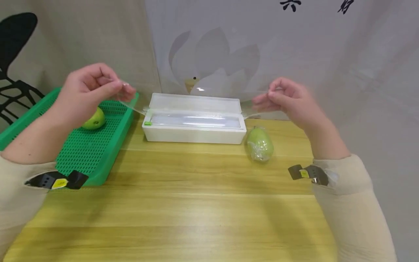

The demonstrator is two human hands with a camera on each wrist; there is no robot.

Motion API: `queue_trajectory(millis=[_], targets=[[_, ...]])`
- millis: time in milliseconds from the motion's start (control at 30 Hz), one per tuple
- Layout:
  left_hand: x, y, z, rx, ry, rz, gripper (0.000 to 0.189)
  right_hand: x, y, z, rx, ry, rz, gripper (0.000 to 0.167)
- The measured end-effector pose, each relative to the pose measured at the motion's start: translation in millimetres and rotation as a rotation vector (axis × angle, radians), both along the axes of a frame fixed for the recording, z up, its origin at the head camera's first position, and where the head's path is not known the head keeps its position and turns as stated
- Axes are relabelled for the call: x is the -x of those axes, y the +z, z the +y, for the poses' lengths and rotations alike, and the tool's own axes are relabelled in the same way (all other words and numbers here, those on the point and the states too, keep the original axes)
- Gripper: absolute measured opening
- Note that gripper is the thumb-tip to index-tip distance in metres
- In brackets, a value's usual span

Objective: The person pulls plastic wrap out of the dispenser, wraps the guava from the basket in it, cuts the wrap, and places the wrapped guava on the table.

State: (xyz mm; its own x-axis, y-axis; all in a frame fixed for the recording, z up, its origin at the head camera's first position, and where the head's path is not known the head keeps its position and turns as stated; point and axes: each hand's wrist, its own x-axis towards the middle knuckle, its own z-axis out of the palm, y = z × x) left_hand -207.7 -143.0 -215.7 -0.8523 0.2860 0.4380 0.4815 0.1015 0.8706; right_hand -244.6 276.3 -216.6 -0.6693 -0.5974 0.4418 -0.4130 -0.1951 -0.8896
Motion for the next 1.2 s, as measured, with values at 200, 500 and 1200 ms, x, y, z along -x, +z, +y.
queue_trajectory(millis=[200,500,1200], targets=[[-17.3,-31.5,-8.6,0.006,-0.245,-0.054,0.010,-13.8,-24.9,14.9,-0.177,0.217,-0.007,0.028],[-45.5,-82.5,-6.2,0.319,-0.460,-0.196,0.021,-39.0,-63.7,16.7,-0.486,0.289,-0.125,0.019],[-61.4,-184.8,3.5,0.680,-0.402,-0.074,0.009,-93.2,-162.0,-12.0,-0.989,0.063,0.327,0.021]])
